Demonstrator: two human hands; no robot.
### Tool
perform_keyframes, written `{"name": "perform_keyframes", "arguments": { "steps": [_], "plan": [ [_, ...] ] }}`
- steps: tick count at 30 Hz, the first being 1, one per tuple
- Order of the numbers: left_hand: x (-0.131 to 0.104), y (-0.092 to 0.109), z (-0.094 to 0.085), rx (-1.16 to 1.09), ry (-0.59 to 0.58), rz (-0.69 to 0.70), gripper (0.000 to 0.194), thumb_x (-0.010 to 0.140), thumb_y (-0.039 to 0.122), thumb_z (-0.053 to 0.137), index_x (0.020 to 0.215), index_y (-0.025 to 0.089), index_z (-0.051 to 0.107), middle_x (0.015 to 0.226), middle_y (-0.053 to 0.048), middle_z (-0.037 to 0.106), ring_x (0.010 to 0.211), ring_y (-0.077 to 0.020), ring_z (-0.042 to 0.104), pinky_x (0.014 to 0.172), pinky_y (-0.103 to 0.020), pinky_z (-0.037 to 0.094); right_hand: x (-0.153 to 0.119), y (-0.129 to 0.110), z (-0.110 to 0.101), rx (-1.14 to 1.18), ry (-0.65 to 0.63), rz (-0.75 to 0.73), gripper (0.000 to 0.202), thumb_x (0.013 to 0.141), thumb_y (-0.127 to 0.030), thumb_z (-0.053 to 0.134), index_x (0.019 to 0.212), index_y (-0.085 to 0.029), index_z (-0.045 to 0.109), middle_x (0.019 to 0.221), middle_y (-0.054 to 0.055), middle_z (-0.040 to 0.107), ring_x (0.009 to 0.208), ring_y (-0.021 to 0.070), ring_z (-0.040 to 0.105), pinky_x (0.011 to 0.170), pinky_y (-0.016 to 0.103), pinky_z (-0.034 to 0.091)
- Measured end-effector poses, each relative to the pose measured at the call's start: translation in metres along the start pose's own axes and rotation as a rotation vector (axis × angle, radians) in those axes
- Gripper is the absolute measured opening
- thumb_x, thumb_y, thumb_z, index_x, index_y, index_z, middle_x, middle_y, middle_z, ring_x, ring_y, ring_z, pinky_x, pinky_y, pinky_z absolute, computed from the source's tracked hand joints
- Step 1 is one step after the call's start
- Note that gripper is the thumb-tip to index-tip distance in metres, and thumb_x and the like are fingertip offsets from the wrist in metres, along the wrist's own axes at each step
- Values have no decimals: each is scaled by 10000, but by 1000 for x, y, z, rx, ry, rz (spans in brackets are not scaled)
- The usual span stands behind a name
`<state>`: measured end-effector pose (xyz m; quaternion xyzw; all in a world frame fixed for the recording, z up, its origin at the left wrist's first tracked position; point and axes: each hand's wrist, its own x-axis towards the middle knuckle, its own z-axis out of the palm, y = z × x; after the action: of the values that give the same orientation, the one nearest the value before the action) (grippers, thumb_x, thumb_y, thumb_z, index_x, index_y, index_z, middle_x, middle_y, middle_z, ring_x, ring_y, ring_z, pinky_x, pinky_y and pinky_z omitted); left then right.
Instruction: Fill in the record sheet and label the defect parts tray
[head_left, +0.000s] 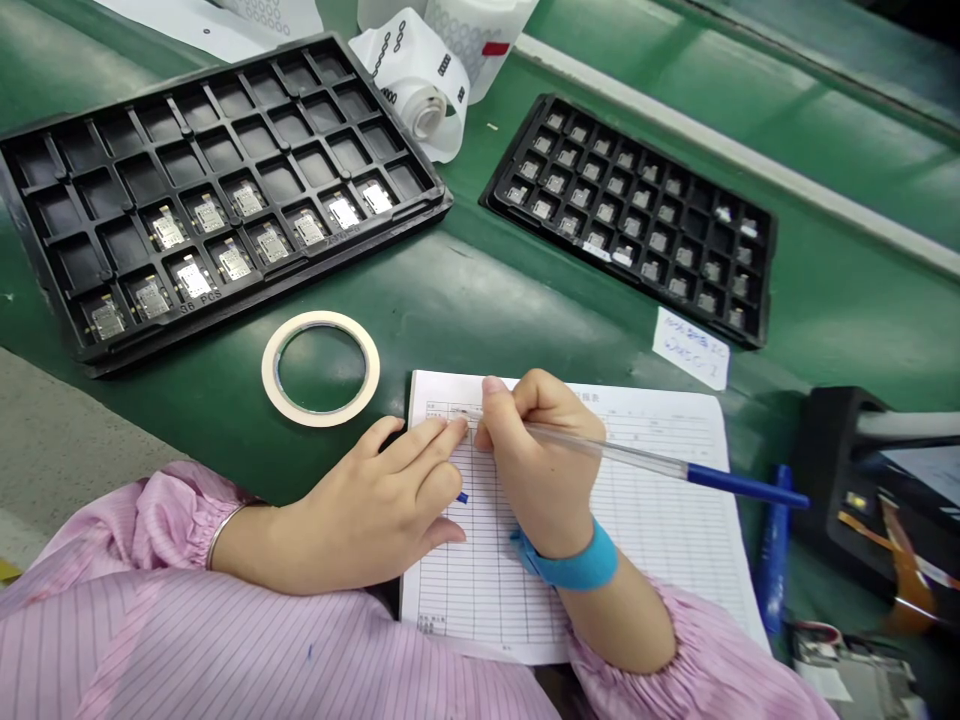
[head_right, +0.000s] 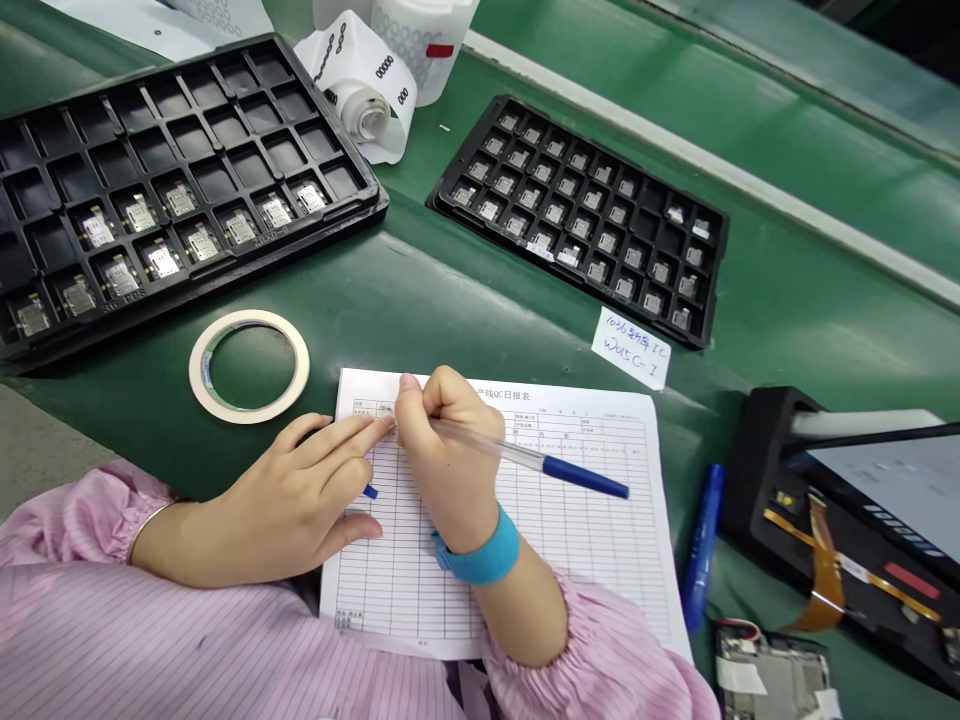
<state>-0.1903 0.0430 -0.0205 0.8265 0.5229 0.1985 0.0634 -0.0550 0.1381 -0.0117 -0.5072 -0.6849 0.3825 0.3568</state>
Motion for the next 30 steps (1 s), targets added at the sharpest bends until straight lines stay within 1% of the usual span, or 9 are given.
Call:
{"name": "perform_keyframes", "arguments": {
  "steps": [3, 9, 17, 26, 28, 30],
  "plan": [
    [0, 1, 0, -3, -13, 1, 254, 913, 408, 511, 935, 155, 534, 1398, -128, 470, 1312, -232, 395, 982, -419, 377, 0, 0, 0, -4, 18, -1, 396, 851, -215, 577, 536, -208, 339, 438, -65, 403, 404, 74, 363, 432, 247, 310],
    [-2, 1, 0, -7, -18, -1, 260, 924, 413, 486, 929, 157, 535, 1413, -129, 452, 1318, -238, 388, 979, -425, 379, 1, -3, 0, 16, 65, -3, 402, 852, -214, 579, 531, -205, 338, 438, -69, 402, 402, 70, 368, 452, 236, 342],
    [-1, 0, -1, -5, -12, -3, 252, 916, 406, 508, 925, 155, 532, 1404, -129, 463, 1308, -231, 395, 969, -412, 387, 0, -3, 1, 1, 41, -24, 392, 855, -185, 562, 533, -209, 339, 435, -71, 397, 399, 73, 362, 436, 242, 328],
    [-1, 0, -1, -1, -26, -1, 260, 921, 417, 497, 925, 160, 535, 1409, -126, 457, 1313, -230, 387, 971, -408, 378, 0, 2, 0, -34, 77, -31, 409, 842, -174, 569, 516, -208, 325, 433, -69, 377, 392, 71, 344, 431, 268, 270],
    [-1, -1, -2, -3, -31, -2, 260, 919, 418, 500, 922, 161, 534, 1412, -122, 455, 1312, -228, 389, 972, -408, 380, 0, 1, 0, -8, 86, -16, 411, 842, -187, 575, 510, -208, 333, 427, -67, 395, 391, 72, 357, 435, 264, 291],
    [-1, -1, -3, 0, -39, -8, 262, 914, 423, 512, 923, 162, 536, 1414, -111, 455, 1311, -221, 392, 976, -405, 384, 1, 1, 0, 79, 123, 18, 399, 842, -209, 588, 518, -210, 354, 419, -64, 430, 387, 75, 380, 439, 256, 316]
  ]
}}
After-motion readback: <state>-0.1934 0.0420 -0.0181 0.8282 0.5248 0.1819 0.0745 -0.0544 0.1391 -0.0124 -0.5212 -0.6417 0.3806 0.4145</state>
